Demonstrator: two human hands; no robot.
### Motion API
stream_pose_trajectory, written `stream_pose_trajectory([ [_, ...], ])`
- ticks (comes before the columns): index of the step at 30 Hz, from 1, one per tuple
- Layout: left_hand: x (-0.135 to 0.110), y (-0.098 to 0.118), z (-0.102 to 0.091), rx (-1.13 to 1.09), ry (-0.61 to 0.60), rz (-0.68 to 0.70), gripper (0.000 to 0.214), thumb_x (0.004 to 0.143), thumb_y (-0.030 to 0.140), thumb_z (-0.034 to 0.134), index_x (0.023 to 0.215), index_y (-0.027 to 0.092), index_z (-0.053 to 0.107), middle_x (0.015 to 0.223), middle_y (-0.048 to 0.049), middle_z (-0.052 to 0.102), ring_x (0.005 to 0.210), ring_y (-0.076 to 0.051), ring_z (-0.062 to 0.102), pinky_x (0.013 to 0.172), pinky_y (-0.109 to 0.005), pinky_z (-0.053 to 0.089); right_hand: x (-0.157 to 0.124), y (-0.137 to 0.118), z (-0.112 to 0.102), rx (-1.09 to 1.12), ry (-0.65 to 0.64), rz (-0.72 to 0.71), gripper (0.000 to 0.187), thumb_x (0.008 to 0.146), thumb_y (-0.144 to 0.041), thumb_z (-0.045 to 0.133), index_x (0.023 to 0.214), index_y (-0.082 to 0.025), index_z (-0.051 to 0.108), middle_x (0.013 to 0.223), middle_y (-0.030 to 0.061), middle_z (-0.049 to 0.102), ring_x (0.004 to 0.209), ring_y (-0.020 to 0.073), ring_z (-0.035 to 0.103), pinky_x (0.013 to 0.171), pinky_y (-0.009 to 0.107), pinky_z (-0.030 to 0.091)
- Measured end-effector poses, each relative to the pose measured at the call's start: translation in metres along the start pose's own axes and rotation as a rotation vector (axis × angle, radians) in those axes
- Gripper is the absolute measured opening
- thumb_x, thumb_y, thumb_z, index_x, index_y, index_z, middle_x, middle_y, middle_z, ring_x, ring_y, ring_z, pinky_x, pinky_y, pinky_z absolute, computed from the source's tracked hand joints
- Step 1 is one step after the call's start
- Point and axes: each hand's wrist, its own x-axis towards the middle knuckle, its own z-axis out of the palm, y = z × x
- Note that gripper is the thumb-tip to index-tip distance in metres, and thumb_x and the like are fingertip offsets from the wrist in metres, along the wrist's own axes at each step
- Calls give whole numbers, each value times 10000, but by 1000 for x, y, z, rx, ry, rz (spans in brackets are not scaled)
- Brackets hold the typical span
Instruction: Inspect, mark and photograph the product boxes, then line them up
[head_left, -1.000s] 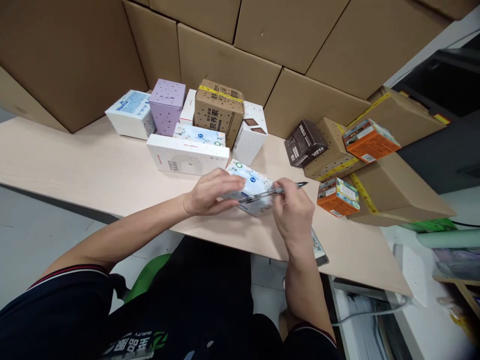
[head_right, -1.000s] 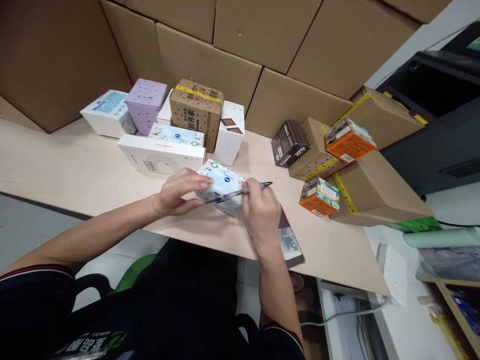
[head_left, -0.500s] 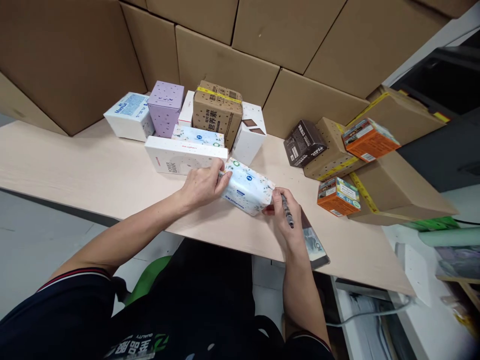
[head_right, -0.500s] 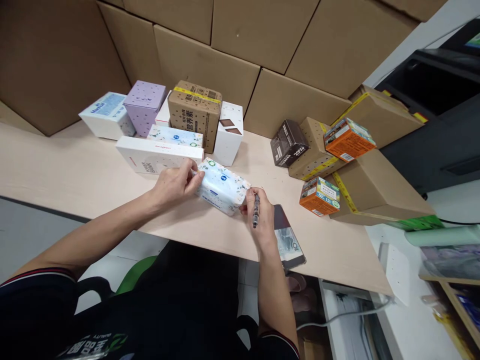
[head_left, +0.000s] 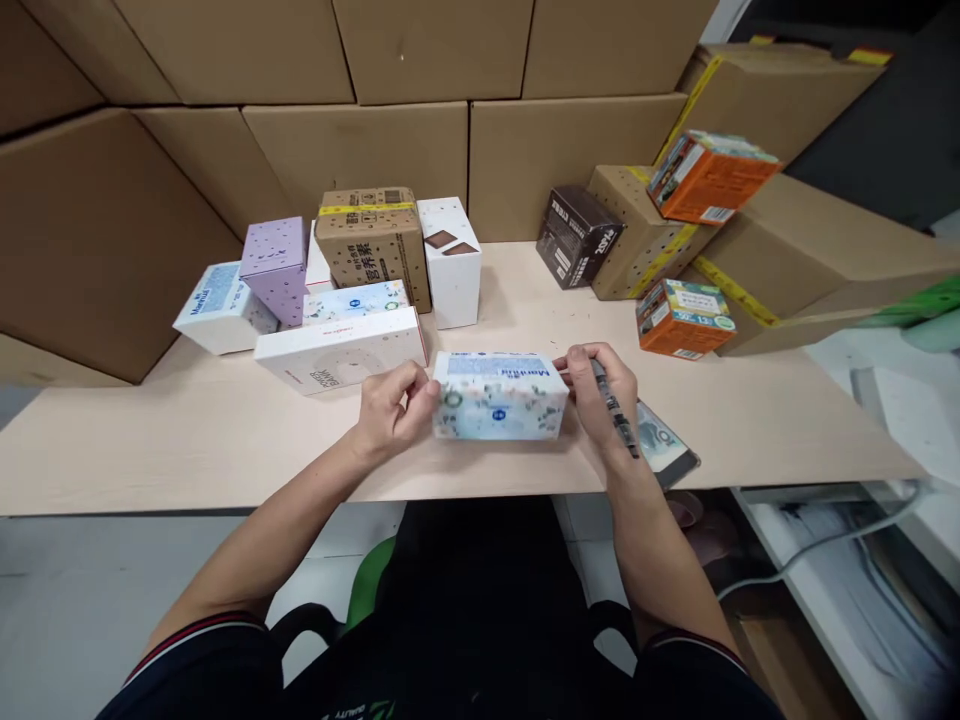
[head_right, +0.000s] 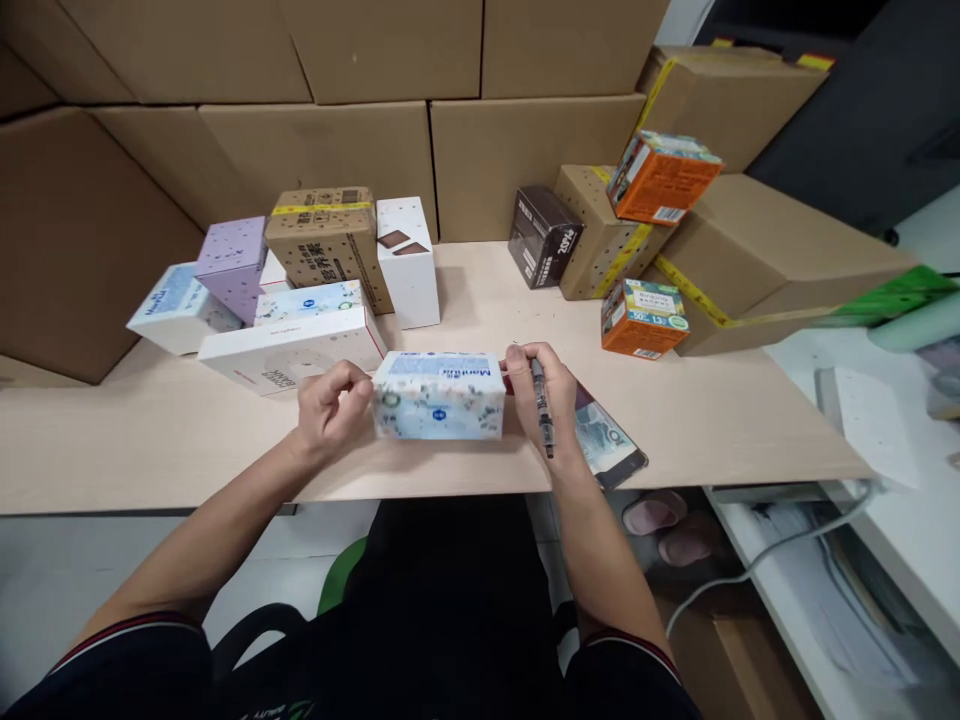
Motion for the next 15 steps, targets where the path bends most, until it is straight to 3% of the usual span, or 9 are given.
stream_pose_trajectory([
  [4, 3, 4, -4, -1, -220, -337, 433, 967, 378, 562, 599, 207, 410, 485, 56, 389, 431, -80, 366, 446, -233, 254, -2, -5, -2, -203, -122, -38, 305, 888, -540, 675, 828, -246, 617, 716, -12, 676, 613, 153, 609, 612, 288, 462],
  [7, 10, 6, -10, 86, -420, -532, 566, 987, 520, 526, 538, 210, 373, 448, 36, 381, 423, -93, 346, 450, -253, 232, -5, -11, -5, -268, -199, -15, 330, 919, -549, 641, 798, -244, 606, 668, -23, 641, 573, 131, 548, 584, 282, 410],
  [9, 14, 6, -16, 90, -563, -627, 683, 1007, 636, 445, 479, 205, 405, 423, 4, 441, 410, -107, 393, 457, -266, 285, -8, -16, -7, -272, -244, 6, 379, 956, -571, 593, 769, -241, 592, 624, -28, 599, 567, 128, 516, 576, 285, 388],
  [11, 17, 4, -21, -15, -696, -715, 763, 1018, 706, 358, 482, 192, 533, 475, -42, 578, 456, -135, 530, 517, -279, 411, -11, -20, -9, -252, -288, 24, 412, 989, -581, 547, 765, -239, 597, 630, -20, 591, 599, 133, 526, 582, 286, 389],
  [13, 17, 1, -23, -138, -748, -776, 788, 1023, 727, 321, 578, 179, 672, 584, -74, 690, 555, -162, 643, 606, -290, 498, -11, -22, -10, -225, -296, 33, 404, 986, -580, 558, 782, -237, 620, 644, -18, 601, 610, 133, 538, 584, 285, 399],
  [15, 14, -1, -22, -179, -697, -793, 767, 1026, 722, 336, 655, 173, 722, 656, -85, 733, 620, -172, 681, 639, -292, 522, -11, -20, -9, -208, -256, 26, 376, 961, -577, 602, 807, -236, 644, 628, -26, 602, 575, 124, 523, 559, 280, 394],
])
